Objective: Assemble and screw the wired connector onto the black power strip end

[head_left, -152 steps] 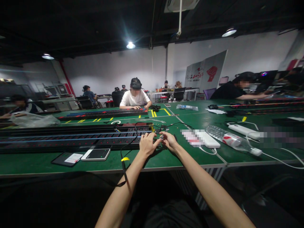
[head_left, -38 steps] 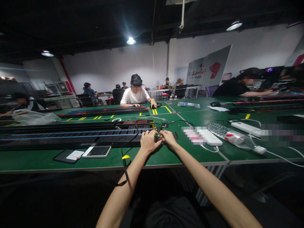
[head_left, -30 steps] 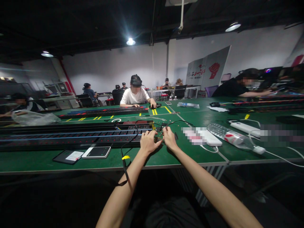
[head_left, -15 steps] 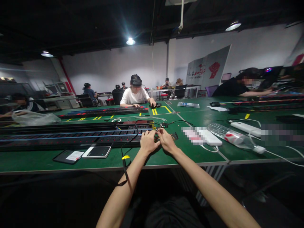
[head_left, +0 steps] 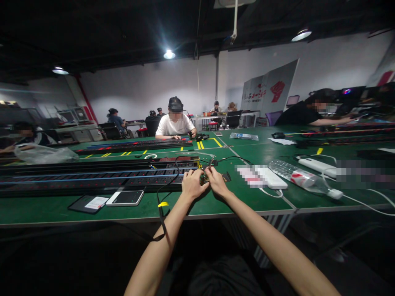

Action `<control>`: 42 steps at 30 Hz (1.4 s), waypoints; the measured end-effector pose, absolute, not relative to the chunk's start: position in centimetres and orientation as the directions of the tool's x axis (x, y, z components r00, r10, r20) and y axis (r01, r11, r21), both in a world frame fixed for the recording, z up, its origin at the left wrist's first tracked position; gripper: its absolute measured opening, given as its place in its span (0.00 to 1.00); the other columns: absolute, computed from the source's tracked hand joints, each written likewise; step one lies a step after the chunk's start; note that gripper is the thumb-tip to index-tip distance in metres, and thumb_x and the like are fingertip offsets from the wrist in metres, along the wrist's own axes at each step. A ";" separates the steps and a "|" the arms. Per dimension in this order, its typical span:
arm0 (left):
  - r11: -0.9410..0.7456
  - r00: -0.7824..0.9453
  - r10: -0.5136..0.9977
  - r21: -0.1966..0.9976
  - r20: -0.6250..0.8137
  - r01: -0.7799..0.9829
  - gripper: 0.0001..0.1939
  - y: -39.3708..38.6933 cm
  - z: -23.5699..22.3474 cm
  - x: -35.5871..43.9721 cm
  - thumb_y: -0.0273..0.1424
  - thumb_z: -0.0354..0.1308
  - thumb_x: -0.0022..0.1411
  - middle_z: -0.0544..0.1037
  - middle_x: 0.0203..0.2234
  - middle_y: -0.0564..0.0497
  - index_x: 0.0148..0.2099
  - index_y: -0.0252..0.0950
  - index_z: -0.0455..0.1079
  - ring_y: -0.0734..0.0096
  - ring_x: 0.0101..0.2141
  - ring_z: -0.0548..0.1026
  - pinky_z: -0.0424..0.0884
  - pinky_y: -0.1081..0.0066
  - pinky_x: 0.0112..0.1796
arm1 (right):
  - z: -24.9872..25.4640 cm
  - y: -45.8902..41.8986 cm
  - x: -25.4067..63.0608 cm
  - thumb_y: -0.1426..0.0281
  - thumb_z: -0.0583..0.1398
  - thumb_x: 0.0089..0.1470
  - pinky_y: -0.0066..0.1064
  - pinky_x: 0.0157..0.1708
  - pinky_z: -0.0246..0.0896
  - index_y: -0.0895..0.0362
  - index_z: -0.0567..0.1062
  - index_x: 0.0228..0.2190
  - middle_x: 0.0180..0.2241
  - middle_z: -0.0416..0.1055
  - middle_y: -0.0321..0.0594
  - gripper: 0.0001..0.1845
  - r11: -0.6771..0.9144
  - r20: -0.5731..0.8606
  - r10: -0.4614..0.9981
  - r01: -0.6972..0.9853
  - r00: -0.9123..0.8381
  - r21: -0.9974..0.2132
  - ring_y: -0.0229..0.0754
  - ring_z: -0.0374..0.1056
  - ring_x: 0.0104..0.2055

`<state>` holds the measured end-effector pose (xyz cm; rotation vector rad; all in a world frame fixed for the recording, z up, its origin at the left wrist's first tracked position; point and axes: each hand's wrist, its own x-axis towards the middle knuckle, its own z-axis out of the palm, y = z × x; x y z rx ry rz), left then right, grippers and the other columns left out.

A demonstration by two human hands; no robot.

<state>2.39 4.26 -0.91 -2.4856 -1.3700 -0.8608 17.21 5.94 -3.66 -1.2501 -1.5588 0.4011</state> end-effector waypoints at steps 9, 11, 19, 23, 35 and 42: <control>-0.561 0.406 0.730 0.143 0.549 0.815 0.20 4.3 -0.9 2.5 0.45 0.61 0.59 0.77 0.46 0.50 0.51 0.42 0.69 0.57 0.48 0.69 0.62 0.58 0.50 | -4.1 6.9 17.1 0.51 0.47 0.61 0.31 0.31 0.58 0.53 0.67 0.32 0.27 0.71 0.38 0.20 0.370 0.487 0.860 0.473 0.151 -0.800 0.44 0.68 0.31; -0.558 0.403 0.734 0.147 0.547 0.816 0.20 4.3 -0.8 2.5 0.44 0.61 0.59 0.77 0.46 0.50 0.50 0.42 0.69 0.57 0.48 0.69 0.62 0.58 0.50 | -3.9 6.6 17.1 0.52 0.46 0.62 0.31 0.31 0.58 0.53 0.68 0.34 0.28 0.72 0.39 0.20 0.365 0.504 0.848 0.514 0.160 -0.776 0.45 0.69 0.31; -0.570 0.405 0.716 0.142 0.568 0.809 0.19 4.5 -1.0 2.4 0.43 0.62 0.58 0.77 0.46 0.50 0.49 0.41 0.68 0.57 0.47 0.70 0.62 0.58 0.49 | -3.8 6.1 17.2 0.54 0.42 0.65 0.33 0.36 0.60 0.54 0.69 0.41 0.34 0.74 0.46 0.23 0.364 0.567 0.810 0.627 0.151 -0.688 0.49 0.72 0.37; -0.572 0.409 0.713 0.134 0.569 0.809 0.19 4.6 -1.1 2.4 0.42 0.62 0.58 0.77 0.45 0.50 0.49 0.41 0.68 0.57 0.46 0.70 0.62 0.59 0.49 | -4.0 6.1 17.1 0.56 0.42 0.66 0.35 0.41 0.61 0.54 0.69 0.42 0.40 0.74 0.47 0.21 0.423 0.594 0.801 0.634 0.072 -0.648 0.49 0.71 0.43; -0.575 0.420 0.708 0.118 0.568 0.809 0.21 4.5 -1.1 2.4 0.43 0.61 0.59 0.76 0.48 0.49 0.53 0.41 0.67 0.56 0.47 0.69 0.63 0.58 0.48 | -4.0 6.1 17.0 0.56 0.43 0.66 0.35 0.42 0.60 0.54 0.68 0.40 0.41 0.73 0.47 0.20 0.462 0.592 0.805 0.594 0.031 -0.659 0.48 0.70 0.43; -0.585 0.420 0.699 0.125 0.579 0.802 0.19 4.5 -1.1 2.4 0.44 0.61 0.59 0.77 0.45 0.51 0.49 0.41 0.68 0.58 0.46 0.70 0.62 0.59 0.47 | -4.8 7.5 17.3 0.50 0.48 0.60 0.30 0.28 0.57 0.53 0.65 0.30 0.23 0.69 0.35 0.20 0.338 0.436 0.885 0.420 0.162 -0.842 0.43 0.66 0.27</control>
